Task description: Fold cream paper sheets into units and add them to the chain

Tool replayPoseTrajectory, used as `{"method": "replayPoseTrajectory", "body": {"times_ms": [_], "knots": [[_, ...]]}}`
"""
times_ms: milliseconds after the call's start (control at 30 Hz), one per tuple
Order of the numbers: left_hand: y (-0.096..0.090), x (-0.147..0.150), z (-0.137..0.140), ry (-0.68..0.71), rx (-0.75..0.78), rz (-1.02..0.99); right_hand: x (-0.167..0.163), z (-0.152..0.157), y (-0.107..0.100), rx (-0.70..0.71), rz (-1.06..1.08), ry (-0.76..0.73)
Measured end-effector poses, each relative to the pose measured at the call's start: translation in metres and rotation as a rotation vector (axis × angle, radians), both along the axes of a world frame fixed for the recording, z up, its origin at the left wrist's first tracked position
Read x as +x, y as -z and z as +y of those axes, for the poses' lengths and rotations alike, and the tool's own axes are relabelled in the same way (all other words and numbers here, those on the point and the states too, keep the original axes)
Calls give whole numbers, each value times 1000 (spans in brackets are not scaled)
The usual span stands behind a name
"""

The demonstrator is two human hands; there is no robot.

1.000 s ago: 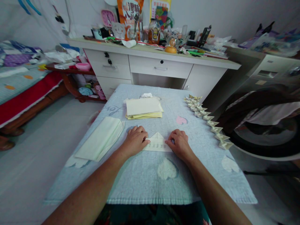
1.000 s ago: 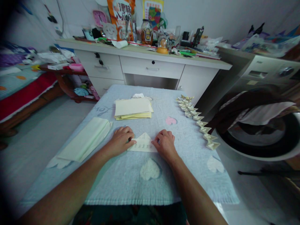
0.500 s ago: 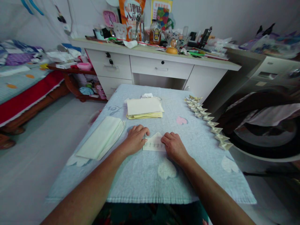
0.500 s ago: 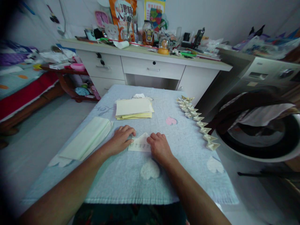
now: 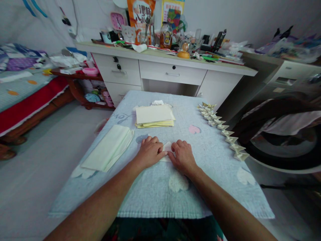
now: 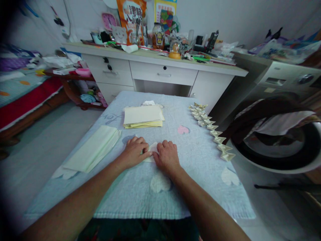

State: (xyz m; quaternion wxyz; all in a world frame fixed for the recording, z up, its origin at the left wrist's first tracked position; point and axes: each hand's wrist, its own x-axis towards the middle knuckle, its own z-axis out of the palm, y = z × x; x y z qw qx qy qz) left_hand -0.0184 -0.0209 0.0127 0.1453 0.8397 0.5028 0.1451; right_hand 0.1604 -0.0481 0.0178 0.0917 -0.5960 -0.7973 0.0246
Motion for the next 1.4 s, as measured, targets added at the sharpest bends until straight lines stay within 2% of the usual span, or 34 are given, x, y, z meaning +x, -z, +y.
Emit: {"method": "replayPoseTrajectory", "body": {"times_ms": [233, 433, 700, 933, 1167, 1400], "knots": [[2, 1, -2, -74, -22, 14, 4, -1, -1, -25, 16, 51], [-1, -11, 2, -145, -87, 30, 27, 4, 7, -3, 76, 127], [-4, -23, 7, -122, -151, 27, 61, 5, 11, -71, 152, 150], [-7, -25, 8, -109, -185, 10, 75, 6, 8, -119, 193, 112], [-6, -22, 9, -56, -188, -11, 66, 8, 6, -49, 372, -25], [-2, -17, 8, -63, -150, -41, 40, 5, 10, -14, 279, -43]]}}
